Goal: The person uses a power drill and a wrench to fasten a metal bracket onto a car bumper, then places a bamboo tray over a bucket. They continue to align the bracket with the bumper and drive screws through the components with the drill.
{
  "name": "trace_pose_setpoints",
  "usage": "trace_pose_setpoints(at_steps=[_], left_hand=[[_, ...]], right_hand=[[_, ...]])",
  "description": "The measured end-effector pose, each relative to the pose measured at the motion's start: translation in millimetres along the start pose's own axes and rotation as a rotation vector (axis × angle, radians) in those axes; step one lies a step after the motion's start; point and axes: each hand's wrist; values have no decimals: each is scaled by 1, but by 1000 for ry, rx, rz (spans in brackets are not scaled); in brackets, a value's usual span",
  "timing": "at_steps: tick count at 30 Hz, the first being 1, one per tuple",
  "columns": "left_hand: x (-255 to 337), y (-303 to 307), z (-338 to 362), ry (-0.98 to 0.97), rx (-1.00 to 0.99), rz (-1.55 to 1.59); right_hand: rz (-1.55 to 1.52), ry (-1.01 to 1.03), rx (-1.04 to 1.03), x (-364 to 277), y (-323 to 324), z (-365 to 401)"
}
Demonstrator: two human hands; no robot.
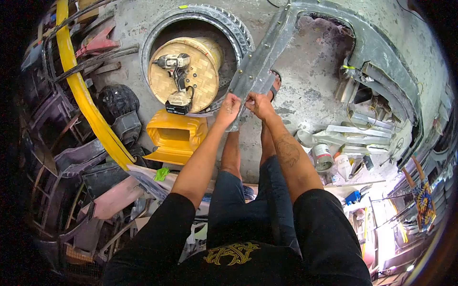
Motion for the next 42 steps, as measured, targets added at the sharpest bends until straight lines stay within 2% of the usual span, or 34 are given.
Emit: trace_pose_setpoints(at_steps=[2,4,6,7,9,11,13,14,18,21,25,29,31,35,37,38,39,40,41,42], left_hand=[[-3,-13,-2,-57,69,8],[-1,-4,-3,-104,159,-11],[15,10,3,251,-117,580],[16,17,4,256,-112,576],[20,18,4,356,-174,709],[19,15,3,360,-172,734],[16,16,4,395,-192,716],[14,16,6,409,-204,758],[21,17,12,501,-189,740],[25,17,18,470,-147,759],[37,23,21,463,-109,898],[20,71,-16,290,150,784],[9,108,-44,194,215,391],[-21,113,-63,296,288,453],[-24,111,-45,104,266,357],[-22,98,-32,39,259,526],[-6,101,-15,113,88,614],[17,107,-4,288,-136,641],[28,101,3,432,-273,802],[42,104,15,381,-307,735]], right_hand=[[-51,-64,6,-8,1,-1],[-101,-265,18,-4,-11,2],[-299,-388,98,-24,-12,4],[-364,-420,176,-26,-15,7],[-320,-438,148,-27,-15,9],[-266,-465,134,-30,-13,11],[-319,-289,180,-24,-16,8],[-302,-304,112,-21,-14,8],[-319,-353,61,-10,-10,14],[-448,-337,51,-7,-11,9],[-370,-338,-18,-7,-7,2],[-109,-254,-66,-14,-1,-3],[44,-155,-93,-18,4,3],[20,-226,5,-17,9,26],[-47,-265,32,-38,19,34],[-64,-274,37,-46,19,35],[-86,-280,38,-57,17,34],[-89,-257,44,-79,14,26],[-97,-253,40,-94,5,14],[-73,-194,36,-106,-4,-1]])
Point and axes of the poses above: each hand's wrist, its own z-axis away from the middle knuckle, its own y-axis out of the back of the hand, x = y × z, and after that the axes turned 7 degrees about y, right-handed
